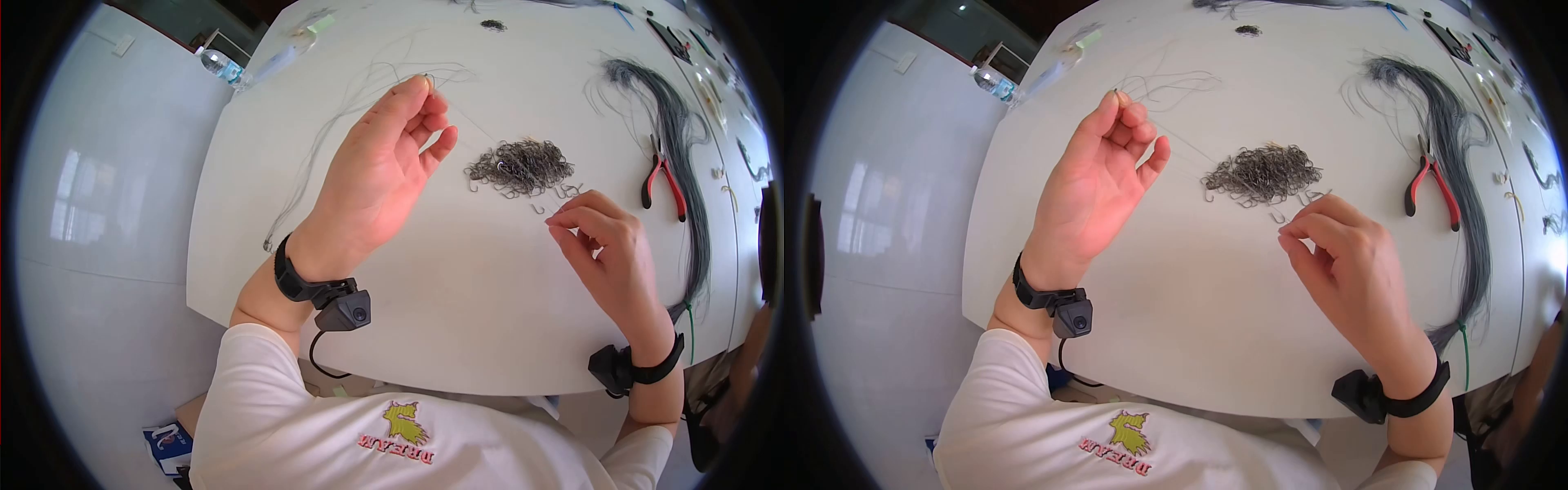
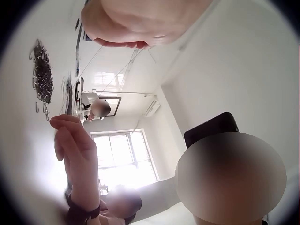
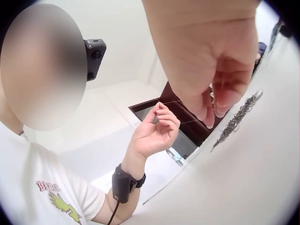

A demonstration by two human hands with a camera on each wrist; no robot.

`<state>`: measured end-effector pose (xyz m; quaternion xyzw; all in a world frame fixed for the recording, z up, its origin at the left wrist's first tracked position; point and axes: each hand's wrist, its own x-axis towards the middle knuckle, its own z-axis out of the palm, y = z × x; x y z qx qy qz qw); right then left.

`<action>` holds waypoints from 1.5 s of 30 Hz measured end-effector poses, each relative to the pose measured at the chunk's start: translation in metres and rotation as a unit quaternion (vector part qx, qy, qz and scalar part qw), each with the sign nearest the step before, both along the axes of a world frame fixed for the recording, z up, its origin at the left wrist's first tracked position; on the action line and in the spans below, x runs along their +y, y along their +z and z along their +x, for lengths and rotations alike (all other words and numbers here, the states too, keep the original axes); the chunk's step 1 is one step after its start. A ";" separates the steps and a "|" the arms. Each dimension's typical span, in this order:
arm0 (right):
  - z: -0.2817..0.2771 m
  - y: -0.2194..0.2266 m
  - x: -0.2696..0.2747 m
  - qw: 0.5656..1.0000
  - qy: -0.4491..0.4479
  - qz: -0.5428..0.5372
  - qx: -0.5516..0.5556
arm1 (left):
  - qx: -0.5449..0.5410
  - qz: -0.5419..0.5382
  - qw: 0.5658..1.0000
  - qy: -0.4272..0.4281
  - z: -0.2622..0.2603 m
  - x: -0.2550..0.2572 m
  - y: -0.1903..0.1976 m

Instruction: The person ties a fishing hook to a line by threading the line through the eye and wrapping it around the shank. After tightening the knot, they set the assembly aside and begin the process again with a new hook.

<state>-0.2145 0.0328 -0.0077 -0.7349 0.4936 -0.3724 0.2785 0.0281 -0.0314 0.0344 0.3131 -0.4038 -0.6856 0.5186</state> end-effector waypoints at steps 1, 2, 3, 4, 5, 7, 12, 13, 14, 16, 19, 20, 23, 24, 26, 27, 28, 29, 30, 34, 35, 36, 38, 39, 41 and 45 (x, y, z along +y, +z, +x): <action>-0.001 0.000 0.001 1.000 -0.005 -0.010 0.008 | 0.003 0.000 1.000 0.016 -0.003 0.002 0.004; -0.001 0.000 0.001 1.000 -0.010 -0.022 0.016 | 0.006 -0.001 0.999 0.032 -0.004 0.003 0.005; -0.002 0.001 0.001 1.000 -0.011 -0.022 0.016 | 0.006 -0.001 0.999 0.032 -0.002 0.002 0.004; -0.003 0.001 0.002 1.000 -0.014 -0.017 0.022 | 0.019 -0.006 1.000 0.006 0.004 0.000 0.002; -0.003 0.002 0.002 0.999 -0.018 -0.013 0.028 | 0.032 -0.011 0.999 -0.021 0.008 -0.001 0.002; -0.003 0.002 0.004 1.000 -0.015 0.001 0.022 | 0.058 0.000 0.996 -0.064 0.015 -0.001 0.005; -0.005 0.002 0.005 0.999 -0.001 0.046 -0.001 | 0.072 0.038 0.995 -0.055 0.002 0.011 0.013; -0.007 0.001 0.004 0.997 0.021 0.076 -0.003 | 0.053 0.034 0.997 -0.041 0.000 0.014 0.013; -0.009 0.001 0.003 0.993 0.044 0.105 -0.007 | 0.034 0.030 0.999 -0.027 -0.001 0.014 0.014; -0.008 0.006 0.003 0.988 0.055 0.133 -0.050 | 0.004 -0.016 0.999 -0.037 0.001 0.013 0.010; -0.009 0.008 -0.002 0.978 0.027 0.152 -0.142 | -0.070 -0.076 0.993 -0.053 0.001 0.011 0.007; -0.010 0.008 -0.004 0.971 -0.009 0.144 -0.189 | -0.114 -0.089 0.988 -0.057 -0.001 0.012 0.005; -0.018 0.012 -0.014 0.973 -0.098 -0.200 0.056 | -0.213 -0.132 0.965 -0.075 -0.007 0.017 0.002; -0.019 0.013 -0.013 0.967 -0.098 -0.223 0.070 | -0.208 -0.129 0.966 -0.077 -0.010 0.019 -0.001; -0.013 0.015 -0.007 0.980 -0.064 -0.185 0.023 | -0.208 -0.127 0.964 -0.111 -0.013 0.023 -0.004; -0.010 0.017 -0.004 0.988 -0.031 -0.150 -0.029 | -0.206 -0.125 0.964 -0.112 -0.014 0.025 -0.004; -0.008 0.015 -0.003 0.988 -0.009 -0.148 -0.046 | -0.204 -0.120 0.964 -0.120 -0.015 0.027 -0.002; -0.004 0.014 0.000 0.988 -0.010 -0.148 -0.045 | -0.203 -0.115 0.964 -0.129 -0.016 0.029 -0.001; 0.001 0.014 0.004 0.990 0.013 -0.081 -0.118 | -0.202 -0.115 0.964 -0.131 -0.017 0.032 0.000; 0.008 0.016 0.013 0.966 0.084 0.069 -0.233 | -0.168 -0.108 0.969 -0.144 -0.021 0.039 0.000; 0.008 0.018 0.015 0.963 0.110 0.100 -0.226 | -0.163 -0.115 0.969 -0.145 -0.022 0.040 -0.001; 0.008 0.022 0.017 0.968 0.096 0.096 -0.210 | -0.162 -0.114 0.969 -0.145 -0.023 0.040 -0.004; 0.011 0.022 0.019 0.979 0.073 0.073 -0.178 | -0.214 -0.145 0.956 -0.141 -0.023 0.041 -0.009; 0.012 0.021 0.020 0.987 0.050 0.048 -0.147 | -0.212 -0.144 0.956 -0.143 -0.024 0.042 -0.009; 0.014 0.019 0.019 0.987 0.044 0.052 -0.149 | -0.283 -0.205 0.928 -0.127 -0.024 0.044 -0.008; 0.019 0.006 0.012 0.984 0.026 -0.039 -0.174 | -0.334 -0.259 0.898 -0.122 -0.024 0.045 -0.004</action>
